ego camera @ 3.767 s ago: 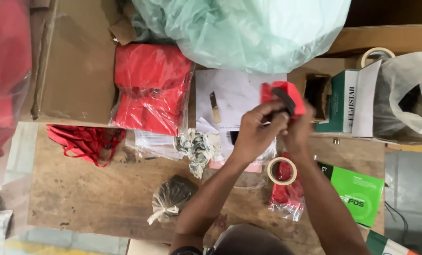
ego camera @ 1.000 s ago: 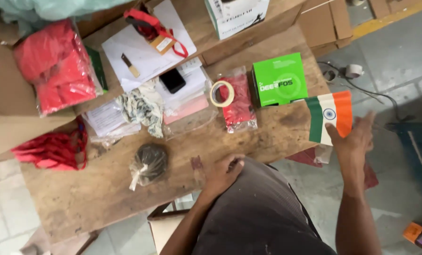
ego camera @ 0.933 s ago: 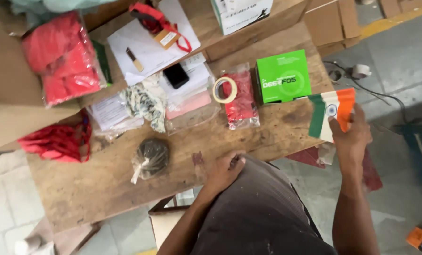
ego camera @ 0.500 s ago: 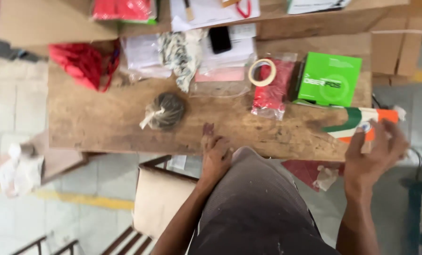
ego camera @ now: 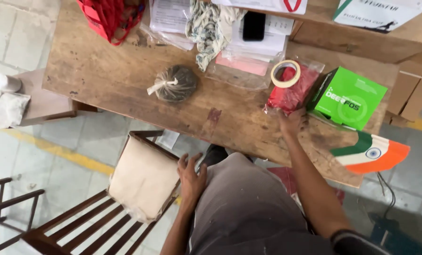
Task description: Sorting through various hardware components like washers and packing them into bags and boxes on a workbench.
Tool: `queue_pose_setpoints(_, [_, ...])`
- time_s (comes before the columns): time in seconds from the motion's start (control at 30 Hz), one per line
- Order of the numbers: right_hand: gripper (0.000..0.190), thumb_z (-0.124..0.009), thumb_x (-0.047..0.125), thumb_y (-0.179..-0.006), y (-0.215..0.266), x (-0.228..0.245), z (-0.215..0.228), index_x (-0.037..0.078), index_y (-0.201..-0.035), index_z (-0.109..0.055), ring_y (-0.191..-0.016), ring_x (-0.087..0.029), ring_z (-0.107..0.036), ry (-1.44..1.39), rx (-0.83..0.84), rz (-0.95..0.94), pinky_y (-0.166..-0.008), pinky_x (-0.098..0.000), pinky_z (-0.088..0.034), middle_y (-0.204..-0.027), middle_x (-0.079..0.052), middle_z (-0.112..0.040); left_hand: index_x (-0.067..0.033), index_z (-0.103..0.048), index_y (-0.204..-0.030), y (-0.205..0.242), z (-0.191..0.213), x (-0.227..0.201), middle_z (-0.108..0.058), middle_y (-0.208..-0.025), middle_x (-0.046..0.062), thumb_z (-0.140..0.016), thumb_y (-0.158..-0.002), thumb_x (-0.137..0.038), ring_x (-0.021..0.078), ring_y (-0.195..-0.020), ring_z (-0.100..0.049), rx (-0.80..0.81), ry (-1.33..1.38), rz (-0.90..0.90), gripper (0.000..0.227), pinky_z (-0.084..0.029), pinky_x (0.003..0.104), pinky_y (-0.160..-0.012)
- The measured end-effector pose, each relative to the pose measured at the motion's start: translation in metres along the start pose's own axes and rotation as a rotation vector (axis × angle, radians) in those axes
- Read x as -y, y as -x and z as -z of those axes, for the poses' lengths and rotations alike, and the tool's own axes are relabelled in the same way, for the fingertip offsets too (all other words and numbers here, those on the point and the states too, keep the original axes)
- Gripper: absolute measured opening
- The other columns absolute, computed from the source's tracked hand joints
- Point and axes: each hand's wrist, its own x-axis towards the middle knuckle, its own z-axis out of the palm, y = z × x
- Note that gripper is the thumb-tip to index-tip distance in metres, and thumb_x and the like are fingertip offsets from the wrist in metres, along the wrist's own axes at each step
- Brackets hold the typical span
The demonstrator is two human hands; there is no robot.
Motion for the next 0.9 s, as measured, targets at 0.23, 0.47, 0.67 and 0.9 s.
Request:
queue_pose_setpoints(0.23, [0.060,-0.081,0.009,-0.068,-0.012,-0.048,-0.039,-0.006,-0.124,-0.064,-0.095,-0.023,-0.066,-0.458,-0.222,-0.476,-0.080,-0.0381,-0.054,-0.111,-0.012,-0.068,-0.0122,-0.070,-0.123,-0.034,-0.014,0.041,-0.046,-0.144,0.025,-0.074,-0.083,-0.023,0.0426,-0.133,-0.045,0.059,0.027,-0.013,0.041,-0.041,0.051,-0.109])
queue_pose_setpoints(0.47, [0.050,-0.081,0.023,-0.082,0.072,0.055,0.028,0.000,-0.122,-0.063,-0.077,-0.017,-0.058,-0.058,-0.222,-0.329,-0.065,-0.0360,-0.049,-0.096,-0.005,-0.065,-0.0085,-0.071,-0.116,-0.097,-0.016,0.040,-0.055,-0.136,0.024,-0.074,-0.083,-0.022,0.0443,-0.126,-0.052,0.034,0.096,-0.169,0.036,-0.044,0.051,-0.106])
queue_pose_setpoints(0.67, [0.067,-0.079,0.004,-0.076,0.112,0.077,0.062,0.006,-0.139,-0.056,-0.065,-0.015,-0.060,-0.260,-0.309,-0.359,-0.049,-0.0286,-0.047,-0.102,-0.003,-0.067,-0.0059,-0.068,-0.119,-0.148,-0.017,0.023,-0.059,-0.130,0.024,-0.070,-0.087,-0.026,0.0436,-0.120,-0.055,0.187,0.182,-0.214,0.038,-0.046,0.051,-0.103])
queue_pose_setpoints(0.9, [0.069,-0.079,-0.003,-0.085,0.028,0.063,0.075,0.005,-0.147,-0.049,-0.064,-0.023,-0.056,-0.508,0.393,-0.603,-0.043,-0.0346,-0.043,-0.110,-0.016,-0.065,-0.0071,-0.059,-0.139,-0.203,-0.052,-0.018,-0.067,-0.129,0.020,-0.072,-0.087,-0.032,0.0352,-0.115,-0.068,0.622,0.354,-0.291,0.059,-0.056,0.046,-0.096])
